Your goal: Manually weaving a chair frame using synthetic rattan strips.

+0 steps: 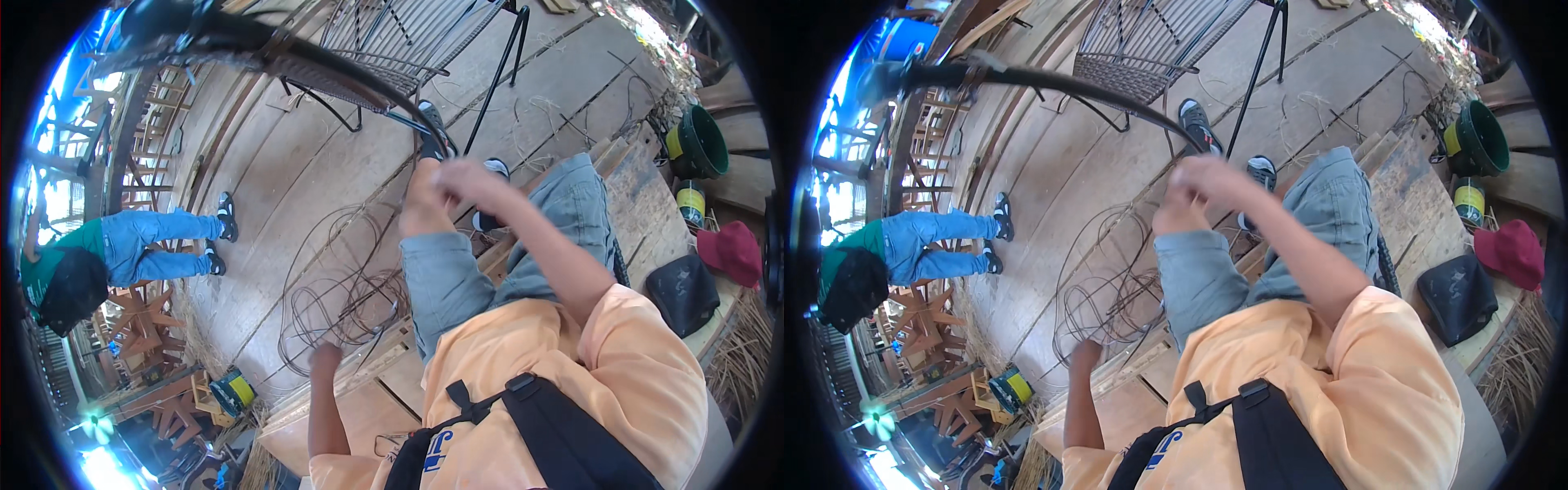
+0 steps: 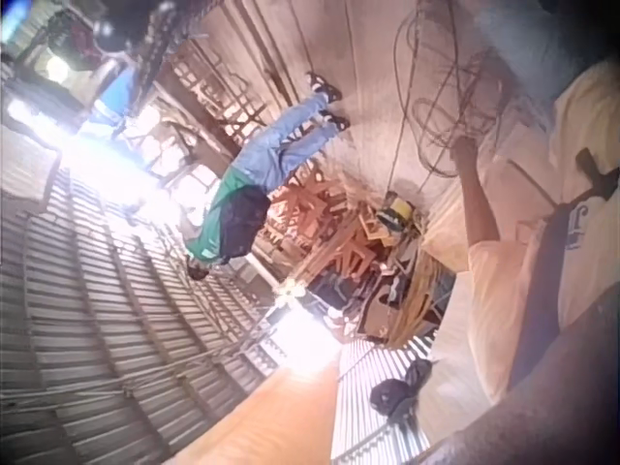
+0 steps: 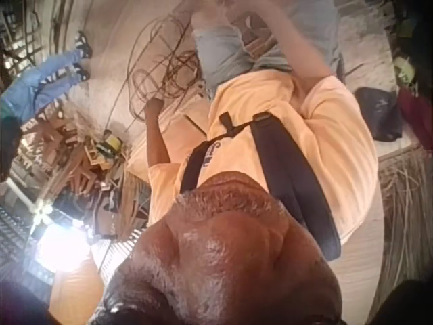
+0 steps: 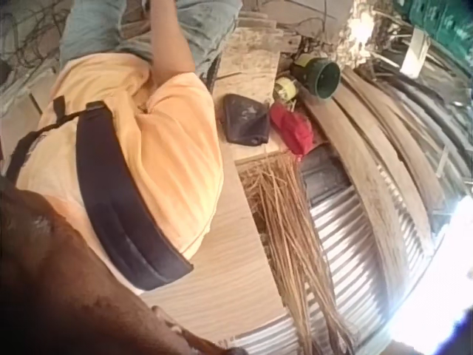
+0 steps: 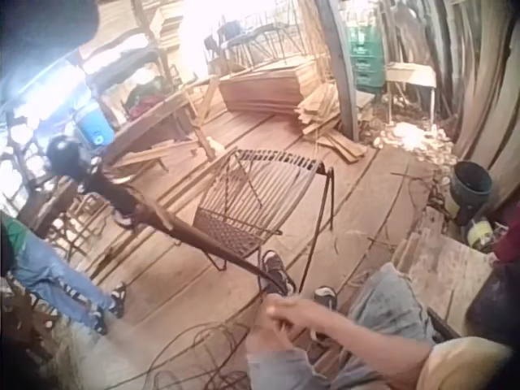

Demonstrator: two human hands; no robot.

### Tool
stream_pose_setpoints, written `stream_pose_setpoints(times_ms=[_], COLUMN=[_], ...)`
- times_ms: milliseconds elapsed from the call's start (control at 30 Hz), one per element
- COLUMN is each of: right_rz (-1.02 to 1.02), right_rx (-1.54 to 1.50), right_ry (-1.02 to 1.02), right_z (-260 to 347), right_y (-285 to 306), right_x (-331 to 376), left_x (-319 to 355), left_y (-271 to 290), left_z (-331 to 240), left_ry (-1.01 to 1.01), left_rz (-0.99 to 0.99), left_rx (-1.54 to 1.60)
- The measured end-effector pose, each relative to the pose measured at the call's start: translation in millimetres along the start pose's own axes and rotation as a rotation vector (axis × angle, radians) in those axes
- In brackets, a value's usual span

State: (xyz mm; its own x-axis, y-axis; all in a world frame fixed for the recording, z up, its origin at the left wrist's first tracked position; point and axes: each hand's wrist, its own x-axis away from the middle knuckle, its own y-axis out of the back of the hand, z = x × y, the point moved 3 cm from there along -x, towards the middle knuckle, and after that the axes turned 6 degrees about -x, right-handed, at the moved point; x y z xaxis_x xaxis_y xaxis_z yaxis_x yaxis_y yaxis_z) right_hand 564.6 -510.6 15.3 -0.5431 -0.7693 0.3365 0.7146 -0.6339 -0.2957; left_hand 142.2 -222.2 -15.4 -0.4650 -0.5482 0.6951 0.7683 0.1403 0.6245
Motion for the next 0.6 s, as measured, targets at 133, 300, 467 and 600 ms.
stream_pose_setpoints(times_ms=[133,300,467,600], right_rz=[-0.476,-0.706,-0.608,-0.532], right_rx=[-0.226,-0.422,-0.323,-0.333], right_ry=[0.339,0.354,0.382,0.42], right_z=[39.6,27.4,22.1,16.1], right_y=[81.1,91.6,60.4,49.7], right_x=[-27.1,-76.4,-108.3,-115.2], left_x=[16.1,-2.0,-47.1,-81.7], left_y=[112.3,306.5,422.6,444.4], left_z=[-96.7,-228.7,-303.6,-335.2], left_ry=[-0.235,-0.617,-0.909,-0.964], left_rz=[-0.427,-0.968,-1.17,-1.187], left_rx=[0.455,0.374,0.4,0.157])
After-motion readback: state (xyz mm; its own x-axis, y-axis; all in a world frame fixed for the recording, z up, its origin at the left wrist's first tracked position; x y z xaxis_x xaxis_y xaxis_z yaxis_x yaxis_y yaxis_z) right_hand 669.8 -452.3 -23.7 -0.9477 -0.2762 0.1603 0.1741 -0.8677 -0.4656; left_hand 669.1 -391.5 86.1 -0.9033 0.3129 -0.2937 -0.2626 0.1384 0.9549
